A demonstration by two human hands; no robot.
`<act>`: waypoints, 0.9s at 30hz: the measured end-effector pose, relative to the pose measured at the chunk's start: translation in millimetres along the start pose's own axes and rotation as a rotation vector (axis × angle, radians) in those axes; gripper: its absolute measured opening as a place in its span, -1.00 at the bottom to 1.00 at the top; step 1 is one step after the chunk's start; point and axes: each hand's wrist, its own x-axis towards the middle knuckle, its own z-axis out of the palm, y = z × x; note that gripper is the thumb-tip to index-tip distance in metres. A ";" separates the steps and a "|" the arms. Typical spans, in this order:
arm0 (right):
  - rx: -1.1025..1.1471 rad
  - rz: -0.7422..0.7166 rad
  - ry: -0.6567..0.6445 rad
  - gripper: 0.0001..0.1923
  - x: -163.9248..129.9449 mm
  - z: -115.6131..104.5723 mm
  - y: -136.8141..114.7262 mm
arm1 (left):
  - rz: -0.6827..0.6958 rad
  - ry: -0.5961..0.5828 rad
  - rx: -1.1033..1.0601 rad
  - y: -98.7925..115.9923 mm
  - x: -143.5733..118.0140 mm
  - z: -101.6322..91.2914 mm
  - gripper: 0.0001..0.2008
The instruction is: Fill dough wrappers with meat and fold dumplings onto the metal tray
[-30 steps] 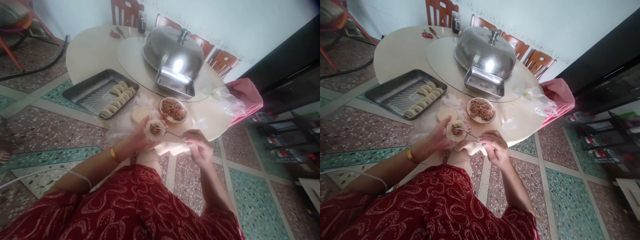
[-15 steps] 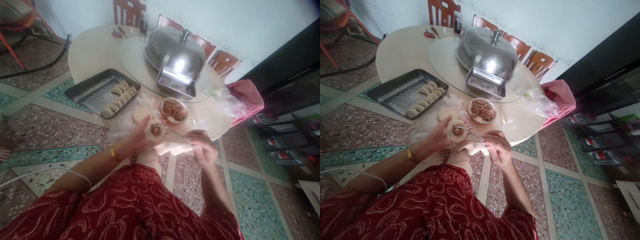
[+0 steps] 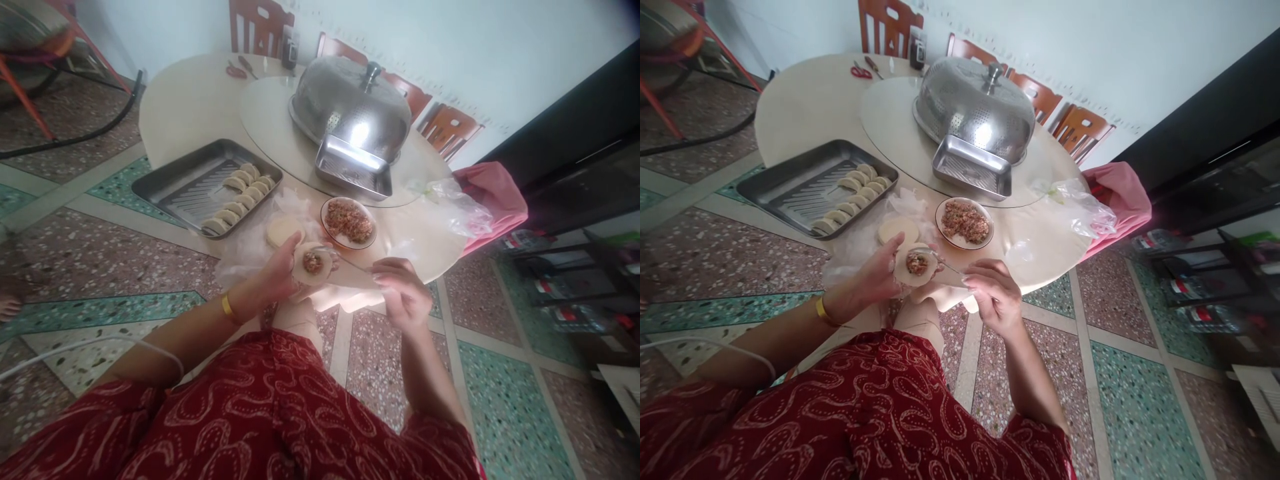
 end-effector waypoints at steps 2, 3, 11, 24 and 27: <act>0.017 0.076 0.074 -0.68 -3.5 2.7 -1.0 | 0.031 -0.012 -0.025 -0.2 0.4 -0.4 -0.39; 0.026 0.107 0.094 -0.69 -5.3 4.8 -1.3 | 0.041 -0.019 -0.036 -0.3 0.5 -0.9 -0.39; 0.070 0.155 0.114 -0.72 -7.3 13.9 -0.7 | 0.039 -0.061 -0.074 0.6 2.4 -5.6 -0.41; 0.117 0.084 0.043 -0.71 -4.7 -2.9 -4.9 | 0.074 -0.034 -0.067 6.6 0.3 -4.4 -0.41; 0.091 -0.001 -0.102 -0.71 1.3 -9.8 -10.0 | 0.040 -0.061 -0.034 9.0 1.3 -4.9 -0.40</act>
